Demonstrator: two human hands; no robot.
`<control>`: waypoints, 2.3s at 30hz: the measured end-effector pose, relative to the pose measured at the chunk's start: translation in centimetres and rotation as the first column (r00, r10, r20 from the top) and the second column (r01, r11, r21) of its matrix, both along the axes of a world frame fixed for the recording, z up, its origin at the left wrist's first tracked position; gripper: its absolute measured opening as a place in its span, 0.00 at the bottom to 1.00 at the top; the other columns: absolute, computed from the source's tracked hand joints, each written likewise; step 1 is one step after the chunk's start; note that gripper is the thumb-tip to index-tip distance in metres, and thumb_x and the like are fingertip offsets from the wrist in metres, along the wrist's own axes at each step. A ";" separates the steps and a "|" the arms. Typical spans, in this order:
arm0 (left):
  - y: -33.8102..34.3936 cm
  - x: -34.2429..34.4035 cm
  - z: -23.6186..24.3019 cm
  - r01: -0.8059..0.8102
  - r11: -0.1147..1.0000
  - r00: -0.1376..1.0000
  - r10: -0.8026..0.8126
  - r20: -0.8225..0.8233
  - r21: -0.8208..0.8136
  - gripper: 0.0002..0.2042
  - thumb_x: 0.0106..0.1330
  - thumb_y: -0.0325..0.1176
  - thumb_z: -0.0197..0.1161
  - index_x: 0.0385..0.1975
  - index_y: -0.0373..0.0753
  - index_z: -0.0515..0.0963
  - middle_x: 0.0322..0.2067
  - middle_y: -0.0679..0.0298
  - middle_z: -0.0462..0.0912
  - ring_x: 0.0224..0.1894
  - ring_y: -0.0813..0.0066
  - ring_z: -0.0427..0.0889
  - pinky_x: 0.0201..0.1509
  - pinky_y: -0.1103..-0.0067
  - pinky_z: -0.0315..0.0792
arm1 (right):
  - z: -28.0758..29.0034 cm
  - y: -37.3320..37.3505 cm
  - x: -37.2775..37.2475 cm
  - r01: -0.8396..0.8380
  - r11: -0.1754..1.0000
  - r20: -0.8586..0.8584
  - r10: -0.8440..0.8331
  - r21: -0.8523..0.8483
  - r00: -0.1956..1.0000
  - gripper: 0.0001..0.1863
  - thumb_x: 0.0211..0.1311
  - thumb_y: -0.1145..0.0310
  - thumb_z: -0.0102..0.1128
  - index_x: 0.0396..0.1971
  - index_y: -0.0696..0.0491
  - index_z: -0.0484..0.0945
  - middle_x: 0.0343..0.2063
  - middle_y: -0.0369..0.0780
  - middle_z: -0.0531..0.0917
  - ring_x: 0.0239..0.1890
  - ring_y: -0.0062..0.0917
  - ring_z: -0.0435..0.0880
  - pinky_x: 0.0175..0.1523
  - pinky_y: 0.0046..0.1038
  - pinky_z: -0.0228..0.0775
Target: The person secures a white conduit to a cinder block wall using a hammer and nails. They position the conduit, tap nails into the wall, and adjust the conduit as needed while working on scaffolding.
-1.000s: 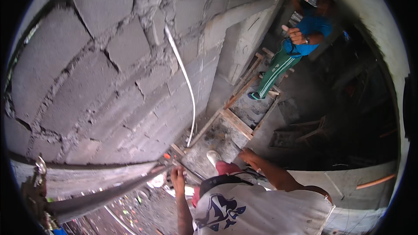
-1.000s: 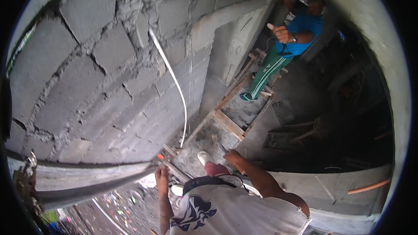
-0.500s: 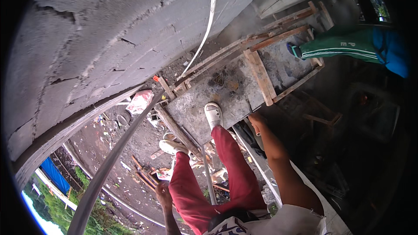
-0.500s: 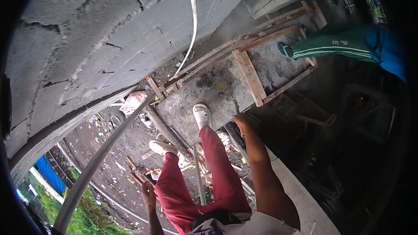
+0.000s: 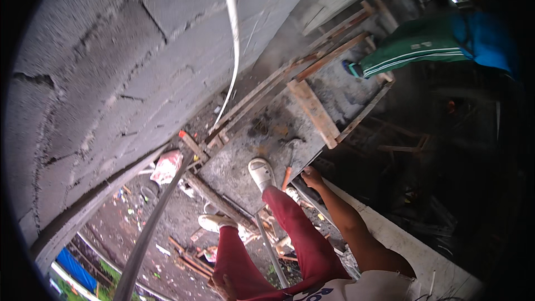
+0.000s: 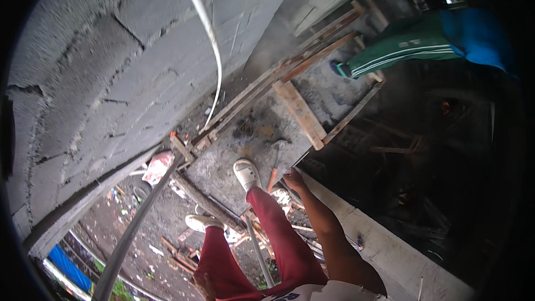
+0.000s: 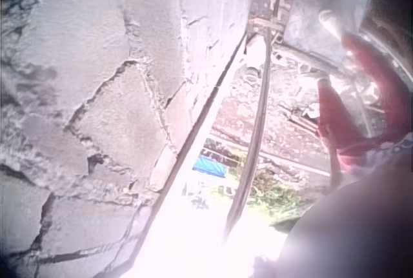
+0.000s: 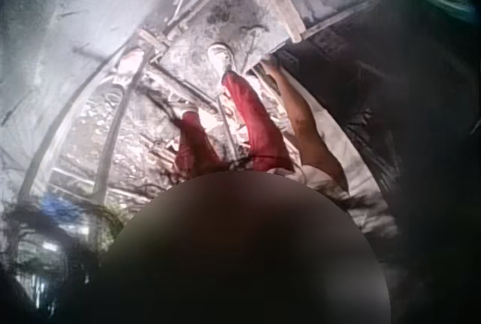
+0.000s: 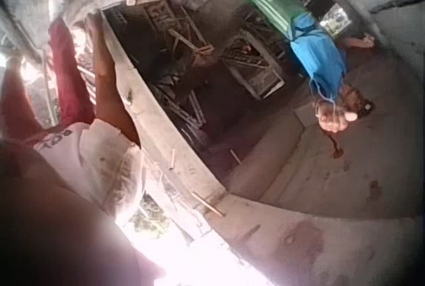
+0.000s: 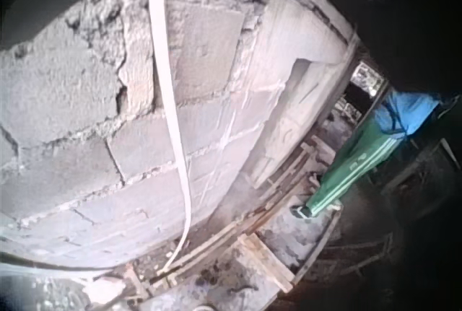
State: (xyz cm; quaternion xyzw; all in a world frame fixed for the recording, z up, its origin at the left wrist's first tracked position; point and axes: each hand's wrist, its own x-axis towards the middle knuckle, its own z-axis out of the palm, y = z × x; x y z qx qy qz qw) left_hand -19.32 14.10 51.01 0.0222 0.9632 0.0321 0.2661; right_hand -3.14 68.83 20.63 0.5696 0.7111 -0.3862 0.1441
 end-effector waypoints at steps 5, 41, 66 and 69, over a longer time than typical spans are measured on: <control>0.4 -0.9 -0.5 -0.080 0.963 0.967 0.013 0.253 0.256 0.21 0.71 0.43 0.59 0.56 0.34 0.77 0.41 0.51 0.77 0.42 0.57 0.80 0.39 0.64 0.75 | 22.9 12.8 -4.2 0.462 0.887 -0.671 -0.347 -0.008 0.655 0.15 0.66 0.64 0.63 0.51 0.52 0.80 0.26 0.36 0.80 0.22 0.22 0.79 0.24 0.26 0.70; 25.1 -17.0 47.8 0.105 0.109 0.981 -0.172 -0.085 0.988 0.14 0.76 0.35 0.60 0.54 0.33 0.78 0.48 0.58 0.83 0.45 0.75 0.82 0.46 0.77 0.76 | 80.9 -10.4 -25.3 -0.368 0.923 -0.945 0.214 0.113 0.247 0.20 0.80 0.58 0.52 0.56 0.56 0.83 0.55 0.42 0.83 0.62 0.25 0.77 0.65 0.31 0.69; 14.9 -15.5 52.2 -0.221 0.028 0.975 0.005 0.221 0.975 0.12 0.75 0.34 0.63 0.49 0.33 0.85 0.31 0.65 0.85 0.29 0.81 0.81 0.35 0.82 0.78 | 83.2 -18.7 -26.4 -0.817 0.540 -0.791 0.582 0.204 0.188 0.24 0.79 0.56 0.51 0.61 0.60 0.75 0.50 0.50 0.84 0.50 0.37 0.85 0.56 0.36 0.76; 15.4 -15.5 52.7 -0.288 -0.036 0.947 0.138 0.291 0.957 0.12 0.75 0.34 0.63 0.49 0.32 0.85 0.32 0.65 0.86 0.31 0.80 0.83 0.36 0.81 0.80 | 81.0 -20.1 -26.1 -0.813 0.579 -0.843 0.407 -0.060 0.352 0.23 0.79 0.55 0.52 0.58 0.61 0.76 0.36 0.42 0.86 0.39 0.22 0.84 0.47 0.29 0.75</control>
